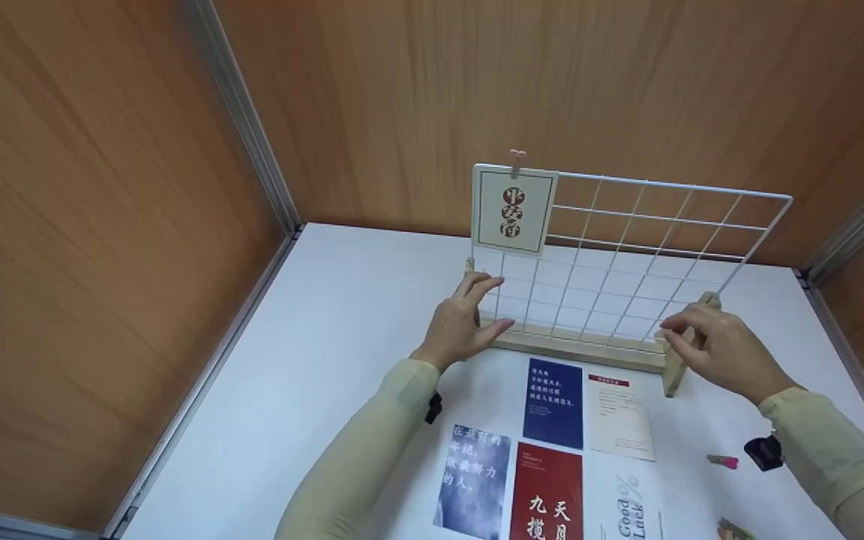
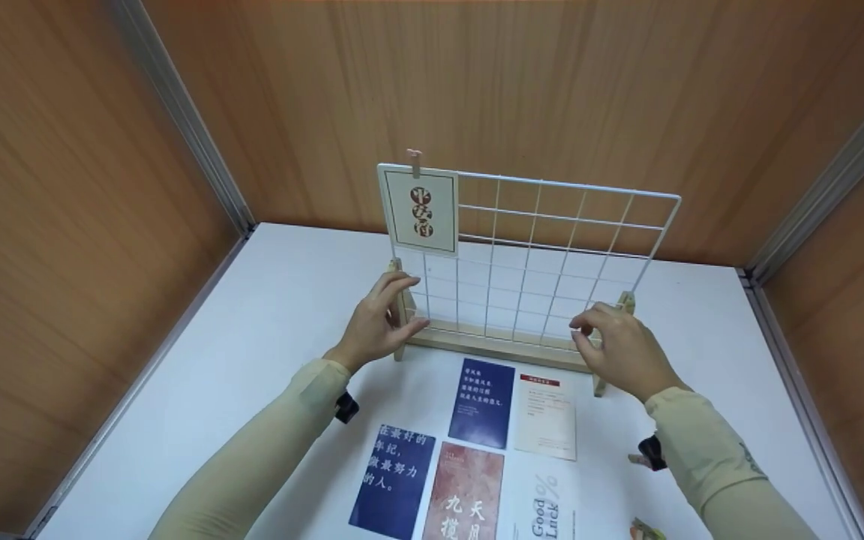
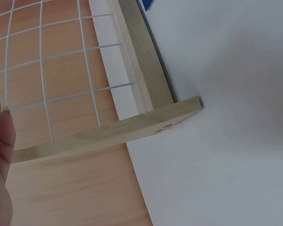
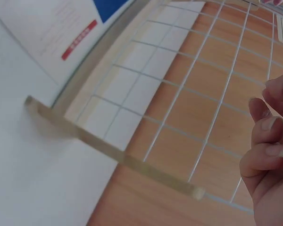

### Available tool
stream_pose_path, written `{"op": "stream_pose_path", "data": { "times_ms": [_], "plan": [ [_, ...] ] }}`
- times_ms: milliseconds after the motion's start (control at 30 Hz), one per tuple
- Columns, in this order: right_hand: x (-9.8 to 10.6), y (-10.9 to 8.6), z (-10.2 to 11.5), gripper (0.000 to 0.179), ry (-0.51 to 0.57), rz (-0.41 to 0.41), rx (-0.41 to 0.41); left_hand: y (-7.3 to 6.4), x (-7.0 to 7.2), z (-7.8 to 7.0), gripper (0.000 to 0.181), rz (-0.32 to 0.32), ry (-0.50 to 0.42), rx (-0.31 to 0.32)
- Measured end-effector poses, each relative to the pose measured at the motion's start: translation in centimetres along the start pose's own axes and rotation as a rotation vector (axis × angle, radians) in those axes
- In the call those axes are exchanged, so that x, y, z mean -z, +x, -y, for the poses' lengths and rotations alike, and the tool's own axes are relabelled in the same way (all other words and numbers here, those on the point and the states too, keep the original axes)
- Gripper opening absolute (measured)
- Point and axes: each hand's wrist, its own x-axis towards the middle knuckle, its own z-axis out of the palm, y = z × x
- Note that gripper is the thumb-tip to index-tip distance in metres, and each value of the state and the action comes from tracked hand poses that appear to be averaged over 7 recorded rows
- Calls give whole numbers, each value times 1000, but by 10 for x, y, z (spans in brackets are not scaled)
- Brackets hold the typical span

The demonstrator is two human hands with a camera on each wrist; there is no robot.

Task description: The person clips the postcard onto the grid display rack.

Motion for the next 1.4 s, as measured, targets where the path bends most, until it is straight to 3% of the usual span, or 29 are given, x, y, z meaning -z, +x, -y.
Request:
{"op": "stream_pose_path", "data": {
  "times_ms": [267,533,700,867,1067,1300,1400],
  "plan": [
    [-3,-21,-19,11,-11,70,-125,-3,-16,-2,64,53,27,-12],
    [-8,-55,-38,12,28,228,-312,-9,-37,-7,77,241,57,86],
    [-6,-73,-48,16,44,263,-392,-11,-51,-10,88,346,60,98],
    [-8,-78,-54,24,78,295,-429,-12,-54,-9,96,409,61,143],
    [-17,-86,-56,37,102,400,-486,-13,-57,-9,105,500,80,198],
    [-20,-105,-63,54,108,548,-611,-12,-68,-17,110,627,114,253],
    [-20,-113,-65,61,99,576,-655,-12,-74,-19,109,659,144,258]
  ]
}}
